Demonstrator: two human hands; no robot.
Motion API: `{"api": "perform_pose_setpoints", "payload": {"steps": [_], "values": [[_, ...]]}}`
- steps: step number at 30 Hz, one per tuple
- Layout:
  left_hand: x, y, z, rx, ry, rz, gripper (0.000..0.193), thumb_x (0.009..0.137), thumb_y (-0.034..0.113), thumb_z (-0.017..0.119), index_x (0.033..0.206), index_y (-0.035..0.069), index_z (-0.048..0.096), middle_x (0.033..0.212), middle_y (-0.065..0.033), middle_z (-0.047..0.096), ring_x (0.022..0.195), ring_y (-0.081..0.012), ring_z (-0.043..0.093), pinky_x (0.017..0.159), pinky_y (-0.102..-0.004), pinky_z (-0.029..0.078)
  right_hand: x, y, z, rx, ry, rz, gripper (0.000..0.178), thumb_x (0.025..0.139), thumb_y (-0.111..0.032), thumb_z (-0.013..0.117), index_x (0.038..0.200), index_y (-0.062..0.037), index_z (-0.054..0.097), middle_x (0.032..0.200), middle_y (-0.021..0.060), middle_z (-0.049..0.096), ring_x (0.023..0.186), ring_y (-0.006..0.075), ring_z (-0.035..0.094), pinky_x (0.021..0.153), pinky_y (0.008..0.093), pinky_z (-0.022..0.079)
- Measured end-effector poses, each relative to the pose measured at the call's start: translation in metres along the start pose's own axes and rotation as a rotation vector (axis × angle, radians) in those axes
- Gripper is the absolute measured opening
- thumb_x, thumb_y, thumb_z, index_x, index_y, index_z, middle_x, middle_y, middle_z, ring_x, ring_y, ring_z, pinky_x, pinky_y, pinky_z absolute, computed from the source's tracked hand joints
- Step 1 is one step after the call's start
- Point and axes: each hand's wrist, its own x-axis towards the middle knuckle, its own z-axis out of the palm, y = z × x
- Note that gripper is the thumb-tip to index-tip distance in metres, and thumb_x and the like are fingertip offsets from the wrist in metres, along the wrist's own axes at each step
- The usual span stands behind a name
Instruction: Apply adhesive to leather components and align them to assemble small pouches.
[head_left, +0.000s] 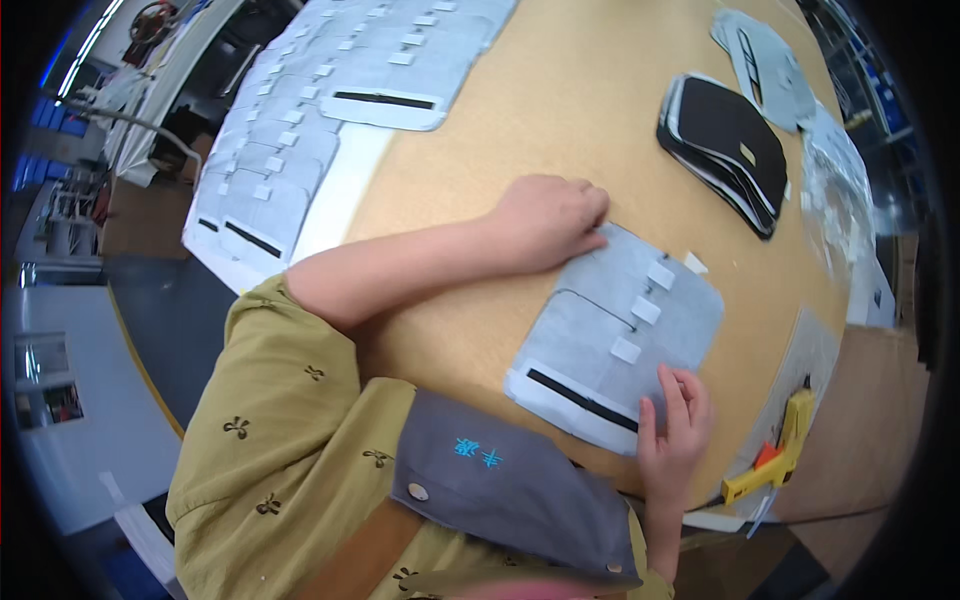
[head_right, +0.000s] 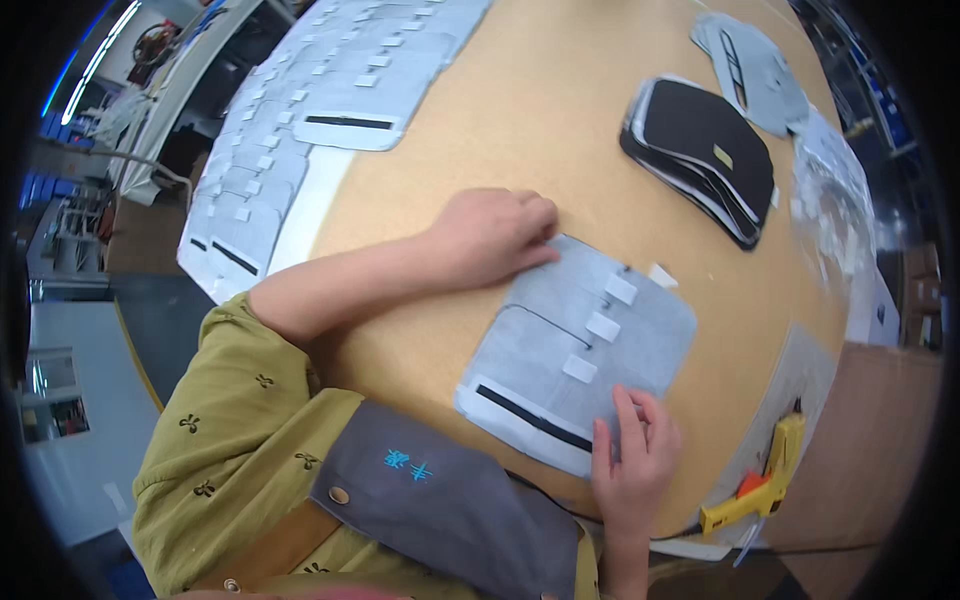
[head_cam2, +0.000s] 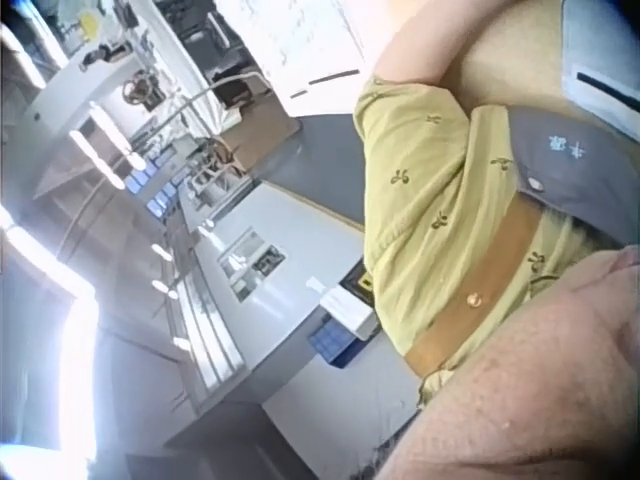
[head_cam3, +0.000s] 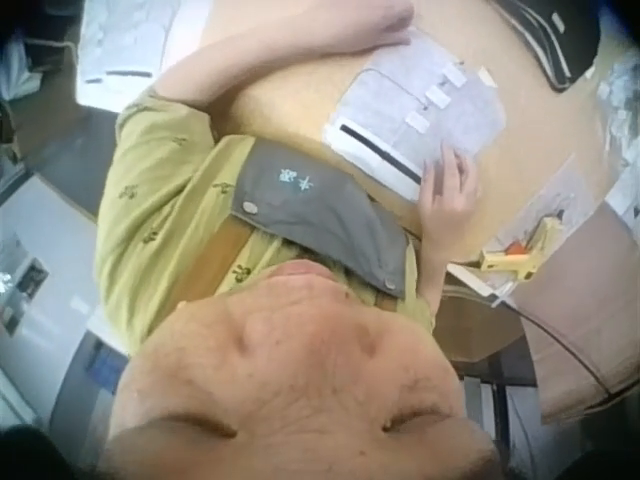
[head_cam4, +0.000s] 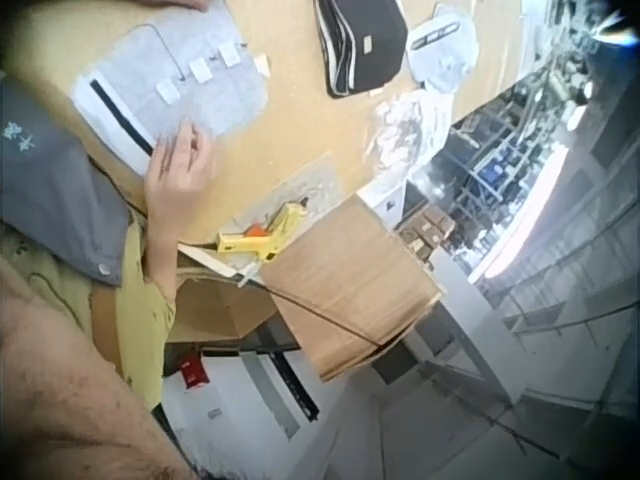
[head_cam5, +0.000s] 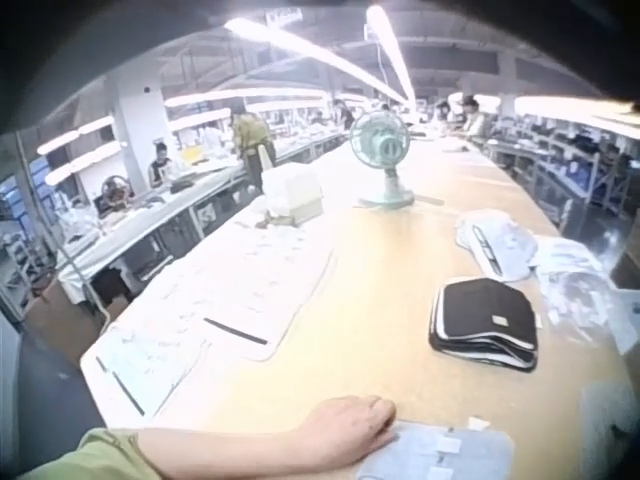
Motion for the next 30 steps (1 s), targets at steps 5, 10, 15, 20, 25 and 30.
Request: {"api": "perform_pose_setpoints", "payload": {"steps": [5,10,15,20,25,30], "values": [[0.001,0.004,-0.032,-0.141,-0.268,-0.29,0.041,0.09,0.045,0.062,0.084,0.005,0.071,0.076,-0.0136,0.068,0.072,-0.0307,0.065,0.068,-0.0411,0.051,-0.028,0.0,0.011,0.209,0.247,0.102,0.031,0.081,0.003,0.069,0.113,0.0001,0.068,0.109,0.0135,0.059,0.095,0.027,0.06,0.081,0.0348,0.051],[-0.024,0.014,-0.039,-0.333,-0.489,-0.402,0.043,0.086,0.045,0.068,0.077,0.003,0.071,0.066,-0.0126,0.063,0.06,-0.0238,0.058,0.059,-0.0365,0.047,-0.051,0.001,0.015,0.166,0.353,0.131,0.027,0.083,0.005,0.066,0.109,0.0009,0.069,0.106,0.0137,0.06,0.094,0.0264,0.061,0.08,0.0339,0.051],[-0.065,0.03,-0.014,-0.292,-0.193,-0.293,0.035,0.087,0.036,0.069,0.078,0.002,0.065,0.067,-0.0128,0.063,0.062,-0.0298,0.06,0.06,-0.041,0.047,-0.051,0.0,0.017,0.191,0.34,0.111,0.022,0.084,0.006,0.063,0.105,0.0019,0.069,0.104,0.0141,0.061,0.092,0.0282,0.061,0.08,0.0342,0.051],[-0.079,-0.012,-0.058,-0.306,0.074,-0.354,0.028,0.09,0.031,0.069,0.092,0.003,0.066,0.073,-0.0121,0.063,0.064,-0.0241,0.059,0.061,-0.0374,0.047,-0.058,0.006,0.011,0.215,0.382,0.089,0.022,0.085,0.006,0.061,0.107,0.0027,0.068,0.106,0.0154,0.06,0.093,0.0291,0.061,0.08,0.035,0.051],[-0.106,-0.109,-0.149,-0.203,0.118,-0.53,0.03,0.089,0.029,0.071,0.088,0.0,0.066,0.066,-0.0029,0.054,0.063,-0.0108,0.045,0.059,-0.0289,0.04,-0.054,0.003,0.019,0.232,0.344,0.128,0.021,0.088,0.008,0.057,0.106,0.0031,0.066,0.107,0.0148,0.058,0.097,0.0273,0.059,0.084,0.0346,0.05],[-0.138,-0.185,-0.186,-0.024,0.002,-0.766,0.033,0.09,0.032,0.07,0.08,0.001,0.061,0.067,0.0007,0.047,0.066,-0.0099,0.041,0.061,-0.0303,0.037,-0.053,0.002,0.019,0.207,0.332,0.125,0.02,0.088,0.006,0.06,0.106,0.0023,0.066,0.107,0.0149,0.058,0.095,0.0281,0.06,0.081,0.035,0.051]]}}
